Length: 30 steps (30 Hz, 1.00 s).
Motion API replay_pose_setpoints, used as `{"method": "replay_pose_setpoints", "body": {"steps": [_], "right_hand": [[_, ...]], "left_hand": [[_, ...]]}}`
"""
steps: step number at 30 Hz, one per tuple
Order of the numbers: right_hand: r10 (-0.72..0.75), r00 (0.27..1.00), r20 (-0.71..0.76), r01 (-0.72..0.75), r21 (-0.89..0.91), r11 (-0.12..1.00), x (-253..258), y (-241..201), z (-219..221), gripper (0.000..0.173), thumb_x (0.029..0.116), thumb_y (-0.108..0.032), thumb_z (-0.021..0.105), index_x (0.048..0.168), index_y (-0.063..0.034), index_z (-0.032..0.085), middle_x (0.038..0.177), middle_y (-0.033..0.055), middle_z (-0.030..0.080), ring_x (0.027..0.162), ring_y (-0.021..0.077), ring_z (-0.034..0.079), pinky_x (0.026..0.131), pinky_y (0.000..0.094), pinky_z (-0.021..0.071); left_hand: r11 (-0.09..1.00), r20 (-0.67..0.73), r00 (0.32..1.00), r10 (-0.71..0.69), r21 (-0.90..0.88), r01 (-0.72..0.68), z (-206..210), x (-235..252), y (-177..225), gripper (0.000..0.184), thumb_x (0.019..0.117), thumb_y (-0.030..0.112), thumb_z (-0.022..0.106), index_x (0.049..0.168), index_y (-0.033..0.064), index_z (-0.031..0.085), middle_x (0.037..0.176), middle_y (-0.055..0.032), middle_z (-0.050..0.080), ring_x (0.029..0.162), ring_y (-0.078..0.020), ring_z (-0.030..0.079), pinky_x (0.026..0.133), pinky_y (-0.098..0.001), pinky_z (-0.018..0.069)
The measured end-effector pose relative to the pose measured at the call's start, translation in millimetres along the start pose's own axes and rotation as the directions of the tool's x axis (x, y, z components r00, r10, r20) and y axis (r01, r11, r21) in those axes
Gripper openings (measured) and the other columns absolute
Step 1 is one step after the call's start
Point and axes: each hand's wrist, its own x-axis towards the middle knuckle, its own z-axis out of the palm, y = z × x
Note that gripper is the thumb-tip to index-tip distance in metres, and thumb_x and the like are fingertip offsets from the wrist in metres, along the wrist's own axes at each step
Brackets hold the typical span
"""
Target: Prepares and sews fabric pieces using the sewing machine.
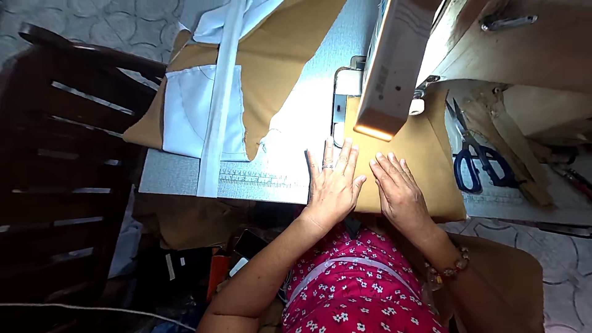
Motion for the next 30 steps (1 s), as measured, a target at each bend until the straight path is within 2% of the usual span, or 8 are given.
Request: {"method": "replay_pose_setpoints", "body": {"steps": [9, 15, 19, 23, 25, 27, 30], "right_hand": [[-0.048, 0.998, 0.036, 0.047, 0.035, 0.998, 22, 19, -3, 0.038, 0.1003, -0.006, 0.048, 0.133, 0.0024, 0.065, 0.141, 0.0213, 0.062, 0.135, 0.0412, 0.056, 0.113, 0.0554, 0.0418], [-0.049, 0.996, 0.076, 0.045, 0.052, 0.998, 38, 30, -4, 0.039, 0.1017, -0.005, 0.047, 0.136, 0.0031, 0.062, 0.145, 0.0207, 0.058, 0.138, 0.0424, 0.052, 0.116, 0.0563, 0.038], [-0.056, 0.991, 0.123, 0.049, 0.054, 0.997, 51, 37, -7, 0.04, 0.1016, -0.003, 0.048, 0.139, 0.0042, 0.059, 0.148, 0.0221, 0.055, 0.141, 0.0432, 0.049, 0.118, 0.0572, 0.0355], [-0.069, 0.992, 0.105, 0.064, 0.053, 0.997, 65, 48, -1, 0.039, 0.1023, -0.003, 0.045, 0.138, 0.0032, 0.061, 0.148, 0.0219, 0.056, 0.141, 0.0435, 0.048, 0.119, 0.0572, 0.034], [-0.069, 0.991, 0.119, 0.063, 0.049, 0.997, 73, 50, -1, 0.039, 0.1039, -0.004, 0.043, 0.139, 0.0031, 0.059, 0.149, 0.0215, 0.054, 0.142, 0.0424, 0.047, 0.12, 0.0565, 0.0328], [-0.078, 0.993, 0.085, 0.075, 0.04, 0.996, 81, 54, 4, 0.038, 0.1038, -0.004, 0.043, 0.137, 0.0029, 0.062, 0.145, 0.0218, 0.058, 0.139, 0.0424, 0.052, 0.118, 0.0562, 0.0358], [-0.068, 0.992, 0.102, 0.065, 0.032, 0.997, 92, 58, 4, 0.039, 0.104, -0.003, 0.042, 0.137, 0.0027, 0.061, 0.142, 0.0237, 0.06, 0.139, 0.0439, 0.051, 0.118, 0.0563, 0.035]], "left_hand": [[0.999, 0.052, 0.998, -0.021, 0.045, 0.018, -1, 23, -4, 0.065, 0.1089, 0.047, 0.027, 0.16, 0.0065, 0.036, 0.169, -0.0116, 0.028, 0.157, -0.0444, 0.012, 0.113, -0.0808, -0.0012], [0.999, 0.078, 0.996, -0.035, 0.038, 0.032, -4, 42, -7, 0.064, 0.1095, 0.046, 0.026, 0.158, 0.0064, 0.039, 0.168, -0.0128, 0.028, 0.157, -0.0444, 0.011, 0.114, -0.0797, -0.0029], [0.999, 0.063, 0.997, -0.039, 0.032, 0.037, -1, 58, -12, 0.066, 0.1091, 0.048, 0.024, 0.159, 0.0073, 0.037, 0.169, -0.013, 0.026, 0.158, -0.0418, 0.01, 0.114, -0.079, -0.0055], [0.999, 0.036, 0.999, -0.023, 0.049, 0.021, 0, 73, -18, 0.065, 0.1089, 0.046, 0.025, 0.159, 0.0069, 0.037, 0.168, -0.0135, 0.029, 0.158, -0.0427, 0.011, 0.114, -0.0789, -0.0053], [0.999, 0.055, 0.998, -0.032, 0.04, 0.03, -2, 80, -21, 0.065, 0.1087, 0.046, 0.025, 0.16, 0.0087, 0.035, 0.169, -0.0121, 0.026, 0.158, -0.0414, 0.008, 0.115, -0.0778, -0.007], [0.999, 0.081, 0.996, -0.031, 0.038, 0.028, -3, 88, -25, 0.065, 0.1082, 0.047, 0.024, 0.162, 0.0098, 0.032, 0.171, -0.0113, 0.022, 0.159, -0.0409, 0.004, 0.115, -0.0766, -0.0086], [0.999, 0.091, 0.995, -0.03, 0.043, 0.026, -3, 100, -32, 0.067, 0.1075, 0.048, 0.024, 0.162, 0.0103, 0.031, 0.171, -0.0115, 0.022, 0.158, -0.0421, 0.003, 0.116, -0.0759, -0.0085]]}}
